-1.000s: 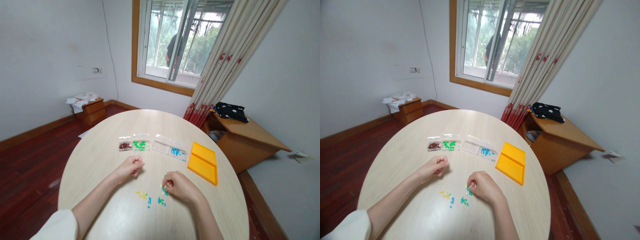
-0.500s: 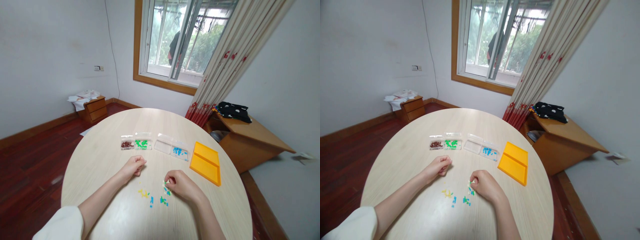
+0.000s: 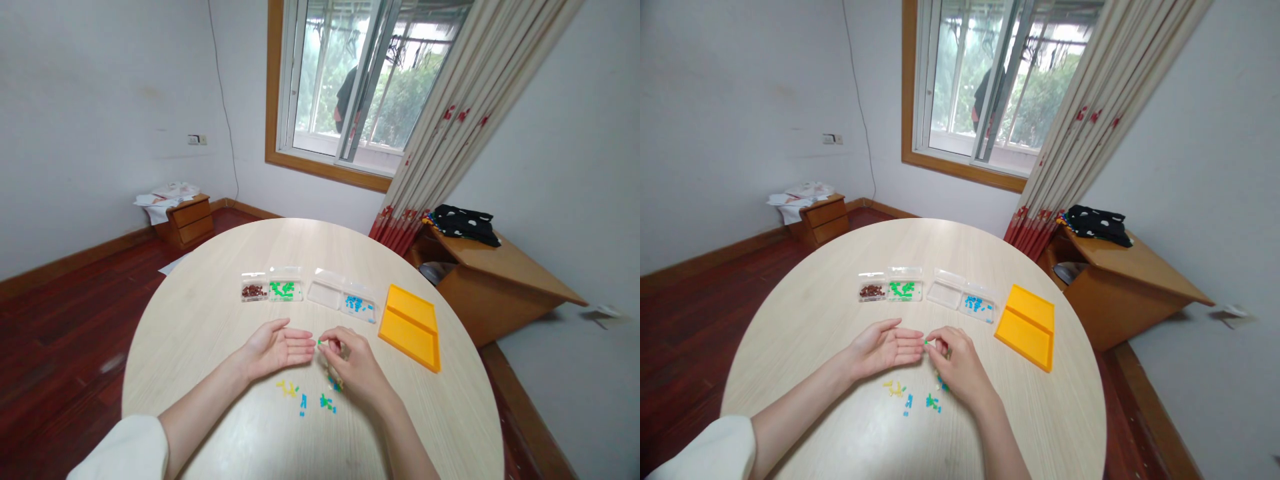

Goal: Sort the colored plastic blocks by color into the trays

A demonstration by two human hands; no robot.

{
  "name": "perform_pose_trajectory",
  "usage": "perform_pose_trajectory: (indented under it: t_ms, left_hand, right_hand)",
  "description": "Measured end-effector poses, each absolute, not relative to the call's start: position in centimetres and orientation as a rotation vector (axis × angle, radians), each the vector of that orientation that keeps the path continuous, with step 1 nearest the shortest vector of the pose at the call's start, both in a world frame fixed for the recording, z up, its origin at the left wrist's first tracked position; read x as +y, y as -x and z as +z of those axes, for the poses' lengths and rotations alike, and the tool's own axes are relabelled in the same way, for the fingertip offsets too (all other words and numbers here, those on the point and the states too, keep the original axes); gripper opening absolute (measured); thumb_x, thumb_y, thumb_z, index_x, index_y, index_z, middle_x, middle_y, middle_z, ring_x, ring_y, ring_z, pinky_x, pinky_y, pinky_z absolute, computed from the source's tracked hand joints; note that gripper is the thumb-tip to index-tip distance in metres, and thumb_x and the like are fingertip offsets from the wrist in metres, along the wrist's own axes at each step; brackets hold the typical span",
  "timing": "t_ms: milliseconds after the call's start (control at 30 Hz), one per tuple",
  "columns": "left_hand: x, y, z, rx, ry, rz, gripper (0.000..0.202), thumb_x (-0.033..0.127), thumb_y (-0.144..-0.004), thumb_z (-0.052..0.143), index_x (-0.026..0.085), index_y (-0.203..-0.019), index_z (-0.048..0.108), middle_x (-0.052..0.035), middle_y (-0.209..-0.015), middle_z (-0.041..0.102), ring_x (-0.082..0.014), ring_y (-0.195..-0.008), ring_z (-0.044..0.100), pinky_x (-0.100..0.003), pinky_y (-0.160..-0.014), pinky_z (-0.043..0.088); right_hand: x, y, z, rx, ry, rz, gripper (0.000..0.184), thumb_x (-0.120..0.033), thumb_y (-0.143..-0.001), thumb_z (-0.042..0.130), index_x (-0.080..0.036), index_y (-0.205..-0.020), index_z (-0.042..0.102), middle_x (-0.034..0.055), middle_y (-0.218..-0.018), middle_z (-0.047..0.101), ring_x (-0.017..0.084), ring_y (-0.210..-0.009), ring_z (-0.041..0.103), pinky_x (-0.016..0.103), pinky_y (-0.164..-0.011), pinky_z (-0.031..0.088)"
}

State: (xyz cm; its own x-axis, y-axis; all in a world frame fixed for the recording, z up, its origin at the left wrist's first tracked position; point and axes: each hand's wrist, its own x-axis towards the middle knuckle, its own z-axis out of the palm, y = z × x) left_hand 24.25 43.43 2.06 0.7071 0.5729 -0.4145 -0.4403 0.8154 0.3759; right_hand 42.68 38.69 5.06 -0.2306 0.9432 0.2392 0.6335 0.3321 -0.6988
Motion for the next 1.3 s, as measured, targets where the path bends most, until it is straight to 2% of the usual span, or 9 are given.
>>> perform_pose_trajectory:
  t_ms: [167,300,400,533,700,1033,1167,1300]
  left_hand:
    - [42.9,-24.9,2.0,0.503,-0.223,0.537,0.042,0.03,-0.082,0.041,-0.008,-0.089,0.058,-0.0253,-0.084,0.063,-0.0278,-0.081,0.063,-0.039,-0.085,0.042]
    - [43.2,-24.8,2.1,0.648,-0.141,0.641,0.031,0.021,-0.082,0.038,-0.002,-0.08,0.058,-0.0174,-0.067,0.061,-0.0203,-0.064,0.062,-0.031,-0.068,0.048]
    - [43.6,-24.6,2.1,0.697,-0.066,0.732,0.022,0.014,-0.081,0.037,0.005,-0.073,0.055,-0.011,-0.058,0.057,-0.014,-0.053,0.056,-0.023,-0.053,0.046]
    - [43.8,-24.3,2.0,0.705,-0.046,0.754,0.02,0.015,-0.081,0.038,0.007,-0.07,0.053,-0.0098,-0.056,0.055,-0.0122,-0.05,0.052,-0.021,-0.048,0.044]
    - [43.7,-24.3,2.0,0.693,-0.062,0.753,0.018,0.015,-0.081,0.039,0.007,-0.071,0.052,-0.0095,-0.057,0.054,-0.0119,-0.05,0.052,-0.02,-0.048,0.044]
    - [43.8,-24.3,2.0,0.701,-0.086,0.76,0.018,0.014,-0.08,0.04,0.007,-0.071,0.054,-0.0088,-0.057,0.056,-0.0118,-0.049,0.053,-0.022,-0.047,0.044]
    - [43.5,-24.4,2.2,0.709,-0.157,0.693,0.025,0.02,-0.082,0.04,0.004,-0.076,0.058,-0.0146,-0.064,0.062,-0.0189,-0.062,0.062,-0.031,-0.064,0.05]
    - [43.0,-24.6,2.2,0.612,-0.233,0.57,0.038,0.029,-0.082,0.042,-0.003,-0.082,0.061,-0.0231,-0.079,0.065,-0.027,-0.078,0.064,-0.039,-0.081,0.045]
  right_hand:
    - [38.7,-42.3,4.6,-1.956,1.333,0.623,0.019,-0.021,-0.08,0.054,-0.02,-0.097,0.062,0.0019,-0.074,0.059,0.015,-0.073,0.053,0.028,-0.071,0.04]
    - [38.8,-43.1,4.9,-1.967,1.444,0.647,0.014,-0.02,-0.08,0.05,-0.017,-0.081,0.063,0.0016,-0.069,0.059,0.013,-0.065,0.052,0.025,-0.065,0.04]
    - [38.7,-43.7,5.2,-2.094,1.563,0.705,0.015,-0.013,-0.074,0.05,-0.017,-0.069,0.063,-0.0003,-0.062,0.058,0.012,-0.059,0.05,0.022,-0.058,0.035]
    - [38.5,-44.2,5.0,-2.243,1.688,0.775,0.011,-0.012,-0.067,0.055,-0.017,-0.065,0.064,-0.0012,-0.058,0.058,0.01,-0.054,0.048,0.02,-0.052,0.03]
    - [38.4,-44.1,4.9,-2.306,1.763,0.696,0.006,-0.014,-0.062,0.06,-0.018,-0.06,0.063,-0.0011,-0.056,0.058,0.011,-0.052,0.048,0.021,-0.052,0.029]
    - [38.2,-43.7,5.1,-2.289,1.69,0.699,0.016,-0.006,-0.064,0.049,-0.016,-0.058,0.059,-0.0012,-0.054,0.055,0.009,-0.05,0.045,0.021,-0.05,0.027]
    - [38.2,-43.7,5.9,-2.126,1.567,0.69,0.013,-0.012,-0.071,0.049,-0.017,-0.065,0.059,-0.0015,-0.06,0.054,0.011,-0.057,0.047,0.021,-0.055,0.032]
    - [38.3,-43.0,6.4,-1.948,1.416,0.645,0.009,-0.017,-0.076,0.051,-0.017,-0.07,0.058,-0.0001,-0.066,0.055,0.013,-0.066,0.051,0.025,-0.065,0.038]
